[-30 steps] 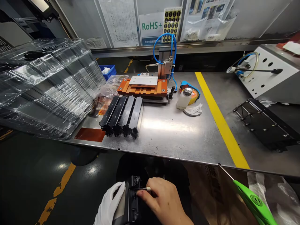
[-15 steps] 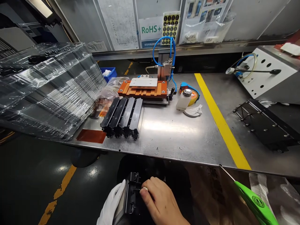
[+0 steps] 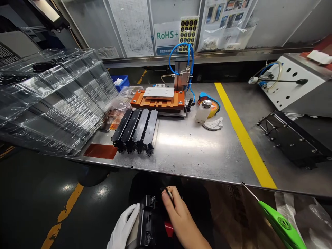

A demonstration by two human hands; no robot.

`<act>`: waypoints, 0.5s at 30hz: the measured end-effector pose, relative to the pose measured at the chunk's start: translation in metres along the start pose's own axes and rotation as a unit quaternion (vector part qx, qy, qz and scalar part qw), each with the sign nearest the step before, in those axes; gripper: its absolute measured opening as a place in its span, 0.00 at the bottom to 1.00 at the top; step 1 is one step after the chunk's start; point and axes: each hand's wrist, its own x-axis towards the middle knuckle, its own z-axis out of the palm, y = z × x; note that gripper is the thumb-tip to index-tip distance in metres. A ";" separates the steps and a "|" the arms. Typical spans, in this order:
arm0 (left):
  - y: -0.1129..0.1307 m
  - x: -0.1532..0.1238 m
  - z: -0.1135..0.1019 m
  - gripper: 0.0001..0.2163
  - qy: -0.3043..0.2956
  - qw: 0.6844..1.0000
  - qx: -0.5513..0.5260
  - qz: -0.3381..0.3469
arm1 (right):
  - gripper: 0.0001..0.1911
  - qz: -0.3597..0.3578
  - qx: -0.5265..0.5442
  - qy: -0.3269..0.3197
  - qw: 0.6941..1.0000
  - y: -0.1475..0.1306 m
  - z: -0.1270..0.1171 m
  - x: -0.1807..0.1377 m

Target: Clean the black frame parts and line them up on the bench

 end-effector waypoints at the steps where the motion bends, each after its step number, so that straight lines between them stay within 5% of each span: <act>1: -0.004 0.001 0.001 0.23 0.025 1.000 0.014 0.010 | 0.22 0.006 0.026 0.014 1.000 0.002 0.001 -0.001; 5: -0.016 0.009 0.005 0.30 0.108 0.991 0.047 0.065 | 0.22 -0.008 0.075 -0.049 0.996 0.006 0.004 -0.013; 9: -0.013 0.015 -0.001 0.40 0.165 0.965 0.098 0.176 | 0.20 -0.051 -0.009 -0.152 0.987 0.003 0.008 -0.026; 15: -0.006 0.017 -0.010 0.37 0.170 0.956 0.145 0.190 | 0.18 -0.088 -0.122 -0.137 0.979 -0.004 0.005 -0.026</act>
